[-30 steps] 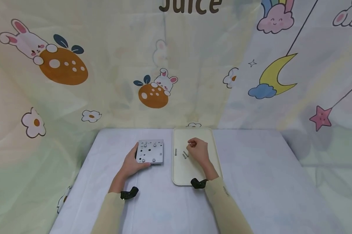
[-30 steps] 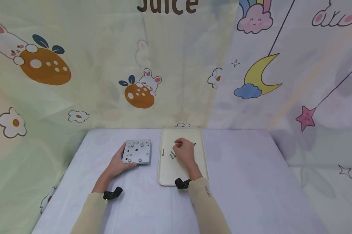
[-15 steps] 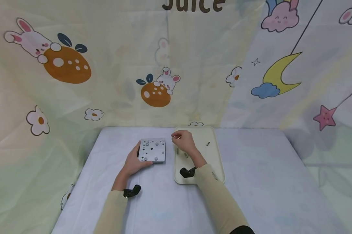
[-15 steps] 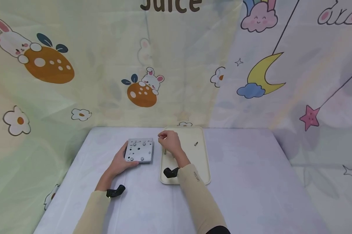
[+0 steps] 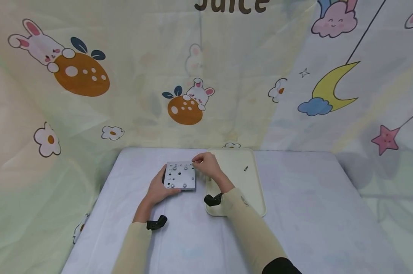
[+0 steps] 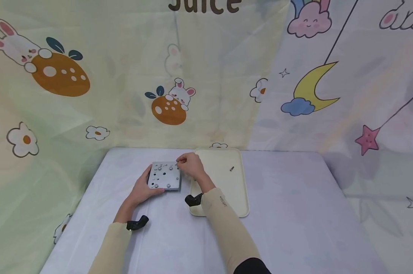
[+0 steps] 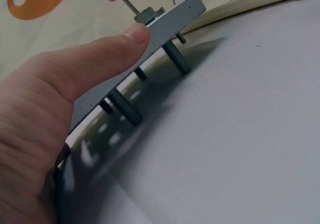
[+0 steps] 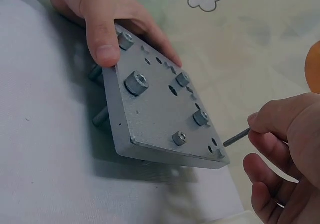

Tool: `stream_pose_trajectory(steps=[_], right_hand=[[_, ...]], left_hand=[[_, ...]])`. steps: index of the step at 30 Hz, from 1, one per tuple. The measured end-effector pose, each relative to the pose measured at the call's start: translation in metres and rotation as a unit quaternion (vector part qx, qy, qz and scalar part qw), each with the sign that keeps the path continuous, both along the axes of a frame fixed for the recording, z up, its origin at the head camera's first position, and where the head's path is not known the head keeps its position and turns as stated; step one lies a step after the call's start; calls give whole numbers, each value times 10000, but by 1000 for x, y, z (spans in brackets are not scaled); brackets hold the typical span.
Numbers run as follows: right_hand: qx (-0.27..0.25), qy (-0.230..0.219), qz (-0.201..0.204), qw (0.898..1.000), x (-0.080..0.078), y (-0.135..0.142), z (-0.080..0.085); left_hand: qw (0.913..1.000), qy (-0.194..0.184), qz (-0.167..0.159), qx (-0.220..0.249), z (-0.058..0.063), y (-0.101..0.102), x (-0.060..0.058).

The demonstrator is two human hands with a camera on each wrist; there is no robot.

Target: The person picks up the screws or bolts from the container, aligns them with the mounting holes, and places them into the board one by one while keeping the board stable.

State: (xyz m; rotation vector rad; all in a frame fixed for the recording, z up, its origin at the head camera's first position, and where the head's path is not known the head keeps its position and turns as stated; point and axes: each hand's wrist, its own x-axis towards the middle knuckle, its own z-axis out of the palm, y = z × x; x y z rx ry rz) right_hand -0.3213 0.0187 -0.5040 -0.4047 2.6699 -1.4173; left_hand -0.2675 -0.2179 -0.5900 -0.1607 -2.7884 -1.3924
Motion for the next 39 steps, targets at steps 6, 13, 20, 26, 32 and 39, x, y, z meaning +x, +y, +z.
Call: stream_pose_trajectory(steps=[6, 13, 20, 26, 32, 39], right_hand=[[-15, -81, 20, 10000, 0, -3, -6], [-189, -155, -14, 9997, -5, -3, -12], [-256, -201, 16, 9995, -8, -4, -16], [-324, -342, 115, 9988, -8, -5, -21], [-323, -310, -35, 9990, -9, -3, -23], [-172, -225, -426, 9987, -15, 33, -26]], left_hand=[[10000, 2, -6, 63, 0, 1, 1], [9999, 128, -32, 100, 1, 1, 0], [10000, 41, 11, 65, -1, -2, 1], [10000, 56, 23, 30, 0, -2, 2], [9999, 118, 58, 3, 2, -2, 2], [9999, 119, 67, -35, 1, -1, 2]])
